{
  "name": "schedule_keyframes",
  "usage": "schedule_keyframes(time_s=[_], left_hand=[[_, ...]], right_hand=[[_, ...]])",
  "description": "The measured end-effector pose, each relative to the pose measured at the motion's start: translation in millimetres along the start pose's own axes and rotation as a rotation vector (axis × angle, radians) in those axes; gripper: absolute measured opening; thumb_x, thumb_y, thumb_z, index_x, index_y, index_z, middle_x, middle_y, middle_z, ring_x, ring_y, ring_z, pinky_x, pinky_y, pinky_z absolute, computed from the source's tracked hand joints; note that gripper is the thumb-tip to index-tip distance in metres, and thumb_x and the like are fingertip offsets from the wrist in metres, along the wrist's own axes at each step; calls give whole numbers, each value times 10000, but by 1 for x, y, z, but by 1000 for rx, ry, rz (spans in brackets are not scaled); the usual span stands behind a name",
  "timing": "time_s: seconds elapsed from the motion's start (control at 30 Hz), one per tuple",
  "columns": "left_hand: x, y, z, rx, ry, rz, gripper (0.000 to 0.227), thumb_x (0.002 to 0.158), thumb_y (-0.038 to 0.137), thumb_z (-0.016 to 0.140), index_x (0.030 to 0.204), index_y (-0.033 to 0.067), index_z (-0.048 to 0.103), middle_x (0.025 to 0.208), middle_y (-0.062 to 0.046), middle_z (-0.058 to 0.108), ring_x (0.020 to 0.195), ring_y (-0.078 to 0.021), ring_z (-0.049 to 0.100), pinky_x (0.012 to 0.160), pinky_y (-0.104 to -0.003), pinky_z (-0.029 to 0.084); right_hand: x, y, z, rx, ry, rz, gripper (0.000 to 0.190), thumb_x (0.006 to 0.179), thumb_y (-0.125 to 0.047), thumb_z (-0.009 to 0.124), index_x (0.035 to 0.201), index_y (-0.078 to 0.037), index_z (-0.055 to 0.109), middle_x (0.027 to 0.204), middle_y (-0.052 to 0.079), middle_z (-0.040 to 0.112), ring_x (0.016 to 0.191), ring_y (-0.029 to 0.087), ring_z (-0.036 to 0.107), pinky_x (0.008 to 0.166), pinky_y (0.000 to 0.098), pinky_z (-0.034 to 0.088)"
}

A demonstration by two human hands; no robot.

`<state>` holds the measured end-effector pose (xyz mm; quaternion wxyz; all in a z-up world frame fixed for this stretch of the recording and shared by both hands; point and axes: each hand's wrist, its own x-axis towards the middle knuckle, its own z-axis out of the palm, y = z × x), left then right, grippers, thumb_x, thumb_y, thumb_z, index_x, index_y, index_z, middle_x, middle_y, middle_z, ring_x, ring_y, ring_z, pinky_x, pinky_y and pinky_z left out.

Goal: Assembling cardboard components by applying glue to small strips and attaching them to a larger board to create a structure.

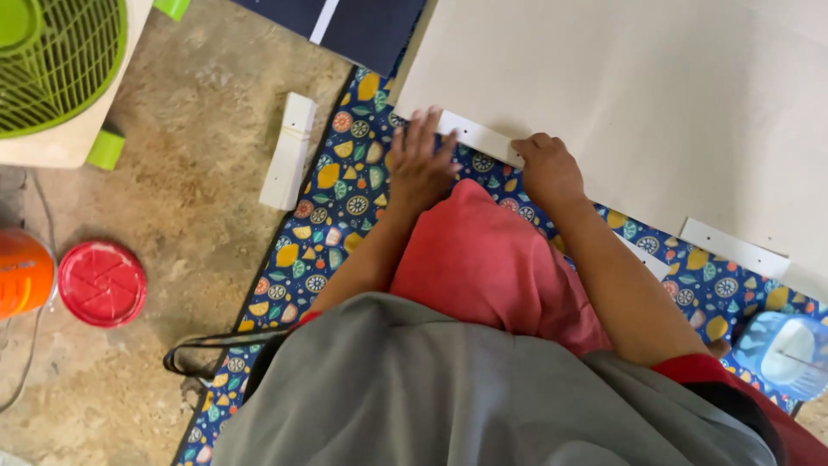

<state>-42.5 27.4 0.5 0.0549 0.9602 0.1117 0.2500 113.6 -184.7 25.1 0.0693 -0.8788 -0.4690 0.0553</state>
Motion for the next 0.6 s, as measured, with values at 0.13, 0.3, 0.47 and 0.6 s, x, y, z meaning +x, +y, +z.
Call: schedule_keyframes(time_s=[0.13, 0.3, 0.47, 0.6], left_hand=[[32, 8, 7, 45, 201, 111, 743, 1045, 656, 49, 1345, 262, 604, 1583, -198, 420, 1499, -420, 354, 1199, -598, 184], [40, 9, 10, -18, 162, 244, 604, 920, 717, 506, 1135, 189, 706, 1640, -188, 350, 1572, -383, 222, 1272, -612, 5], [40, 12, 8, 8, 245, 166, 757, 1036, 713, 180, 1065, 153, 690, 1622, -173, 379, 1554, -370, 272, 1265, -613, 33], [33, 3, 20, -1, 210, 151, 710, 1059, 687, 198, 1140, 161, 669, 1650, -179, 324, 1567, -397, 210, 1260, -630, 23]], right_hand=[[7, -14, -8, 32, -85, 21, 527, 954, -63, 478, 1440, -197, 631, 1202, 136, 596, 1084, 401, 617, 812, 491, 635], [15, -27, -21, -41, -311, 132, 585, 972, -48, 509, 1527, -229, 560, 1264, 174, 565, 1186, 414, 569, 928, 497, 600], [16, -23, -18, -61, -339, 107, 574, 984, -66, 519, 1534, -228, 546, 1243, 175, 544, 1182, 418, 558, 911, 507, 602], [16, -26, -22, -55, -328, 83, 595, 968, -49, 540, 1545, -194, 541, 1261, 198, 535, 1193, 432, 540, 934, 499, 592]])
